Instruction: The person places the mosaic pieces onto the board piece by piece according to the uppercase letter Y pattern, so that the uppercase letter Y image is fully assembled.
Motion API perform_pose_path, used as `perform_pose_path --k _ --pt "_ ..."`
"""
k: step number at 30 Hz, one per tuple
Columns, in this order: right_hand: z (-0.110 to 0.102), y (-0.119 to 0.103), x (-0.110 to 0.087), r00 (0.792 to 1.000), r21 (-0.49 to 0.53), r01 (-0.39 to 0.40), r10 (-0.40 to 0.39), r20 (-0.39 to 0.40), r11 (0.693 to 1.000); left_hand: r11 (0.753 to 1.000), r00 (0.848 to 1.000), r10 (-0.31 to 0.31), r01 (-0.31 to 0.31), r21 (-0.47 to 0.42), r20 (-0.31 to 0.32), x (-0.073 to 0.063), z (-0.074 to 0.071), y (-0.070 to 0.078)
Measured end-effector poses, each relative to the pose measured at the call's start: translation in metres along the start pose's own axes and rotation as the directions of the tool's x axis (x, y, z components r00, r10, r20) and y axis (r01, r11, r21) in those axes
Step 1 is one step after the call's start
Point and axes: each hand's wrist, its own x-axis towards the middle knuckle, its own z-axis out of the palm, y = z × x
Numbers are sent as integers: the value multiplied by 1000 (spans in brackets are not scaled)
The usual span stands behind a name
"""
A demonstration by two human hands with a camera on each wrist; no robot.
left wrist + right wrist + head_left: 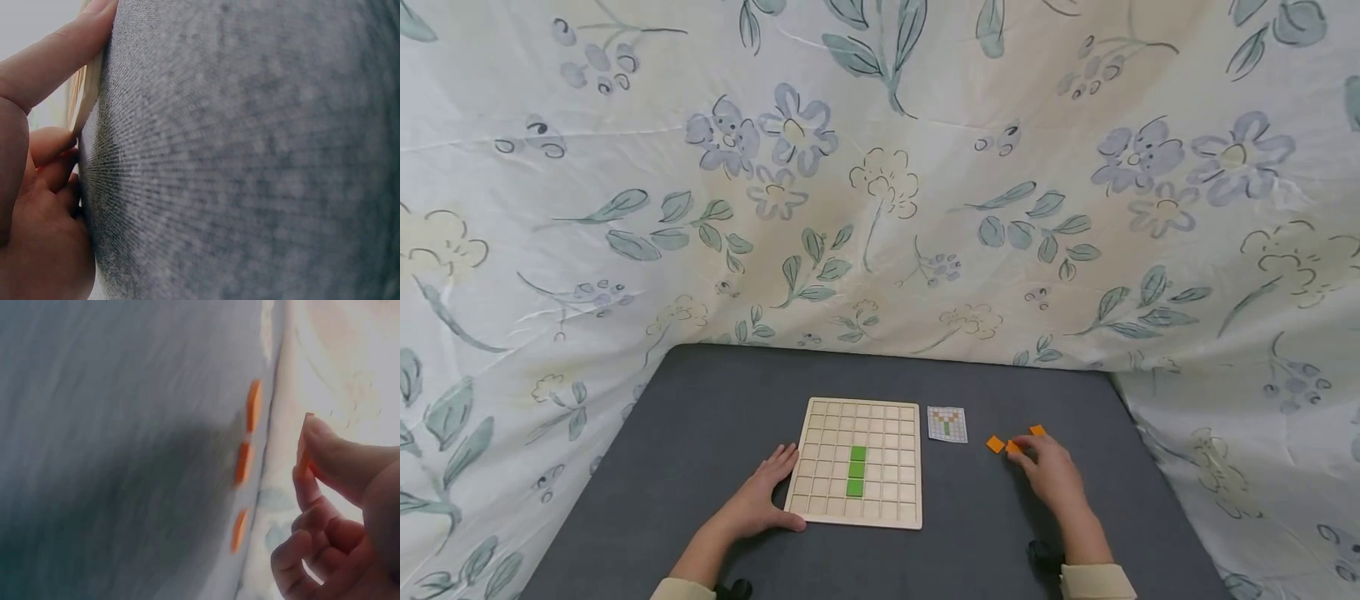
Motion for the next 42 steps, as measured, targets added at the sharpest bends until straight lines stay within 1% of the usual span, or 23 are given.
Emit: perform_pose_path --k 5,12,18,21,25,30,36,42 --pt "5 -25 2 998 15 67 -66 -23 998 1000 1000 3 -3 1 1 0 1 0" --pt "13 -56 8 992 16 127 -127 9 992 1000 1000 -15 15 1 7 0 3 -1" --pt "24 -72 11 984 33 180 -180 5 983 1000 1000 -15 15 13 7 1 3 -2" --pt "30 -79 13 979 39 205 -205 2 978 1000 1000 -27 27 14 15 1 3 -1" --pt "35 -90 16 970 25 241 -241 8 970 999 999 -38 37 13 14 2 2 0" --pt "43 -105 19 958 12 287 -287 3 958 999 999 -32 32 11 12 2 1 1" --pt "49 -122 20 950 23 308 -309 42 951 1000 1000 -19 19 9 19 1 2 -1" --pt "56 -134 22 934 43 352 -353 45 935 999 999 -33 32 7 19 1 2 -3"
